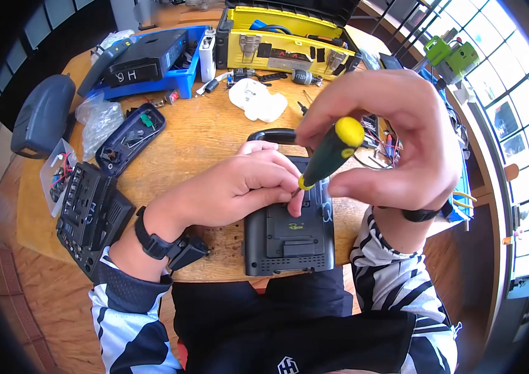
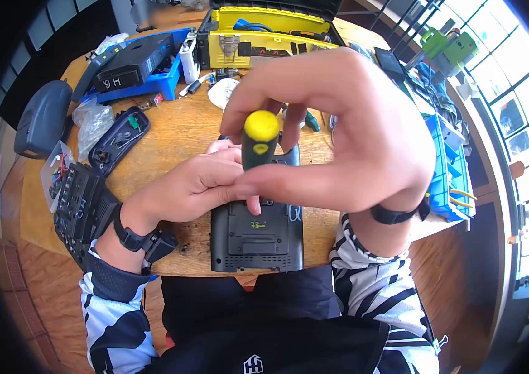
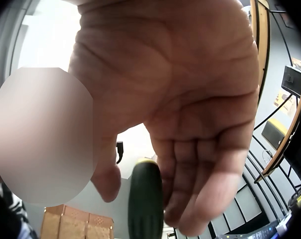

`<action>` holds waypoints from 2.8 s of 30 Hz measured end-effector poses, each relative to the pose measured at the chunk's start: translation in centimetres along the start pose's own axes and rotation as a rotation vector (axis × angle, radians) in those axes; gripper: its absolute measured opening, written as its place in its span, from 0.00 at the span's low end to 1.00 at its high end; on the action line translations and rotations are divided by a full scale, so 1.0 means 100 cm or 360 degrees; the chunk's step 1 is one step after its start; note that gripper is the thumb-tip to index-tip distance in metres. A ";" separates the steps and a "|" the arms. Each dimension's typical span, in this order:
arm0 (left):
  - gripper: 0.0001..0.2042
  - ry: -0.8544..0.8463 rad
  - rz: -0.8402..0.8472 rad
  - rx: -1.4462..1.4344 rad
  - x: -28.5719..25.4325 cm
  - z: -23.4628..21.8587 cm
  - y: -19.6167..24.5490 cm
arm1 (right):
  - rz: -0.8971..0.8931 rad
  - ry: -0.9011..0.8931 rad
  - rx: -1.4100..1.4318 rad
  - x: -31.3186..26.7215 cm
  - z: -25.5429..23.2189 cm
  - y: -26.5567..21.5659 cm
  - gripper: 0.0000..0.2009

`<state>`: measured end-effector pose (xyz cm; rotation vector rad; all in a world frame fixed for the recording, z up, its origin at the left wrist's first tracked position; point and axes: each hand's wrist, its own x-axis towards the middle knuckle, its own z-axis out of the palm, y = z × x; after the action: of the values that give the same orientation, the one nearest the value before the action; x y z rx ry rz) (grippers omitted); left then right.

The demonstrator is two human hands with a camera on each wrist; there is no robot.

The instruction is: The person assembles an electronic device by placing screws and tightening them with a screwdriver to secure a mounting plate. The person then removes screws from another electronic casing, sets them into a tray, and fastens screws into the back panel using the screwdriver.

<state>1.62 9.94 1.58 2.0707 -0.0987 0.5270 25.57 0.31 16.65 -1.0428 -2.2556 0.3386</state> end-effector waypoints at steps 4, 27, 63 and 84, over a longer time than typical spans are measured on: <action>0.07 -0.0014 -0.0120 -0.0237 -0.003 0.004 -0.004 | -0.0267 -0.0275 0.0354 -0.001 -0.010 0.014 0.19; 0.09 -0.0035 -0.0091 -0.0136 -0.003 0.003 -0.002 | -0.0336 -0.0401 0.0677 0.007 0.002 0.029 0.15; 0.07 -0.0008 -0.0047 0.0032 0.001 -0.001 0.005 | -0.0233 -0.0092 0.0143 -0.004 -0.009 -0.002 0.25; 0.07 0.1061 -0.0420 0.0121 0.000 0.013 -0.031 | 0.0536 0.0556 0.0050 0.013 0.017 0.080 0.11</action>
<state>2.95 10.49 -1.50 1.8393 0.5822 1.0307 28.63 6.53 12.18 -1.3525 -1.7619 0.3019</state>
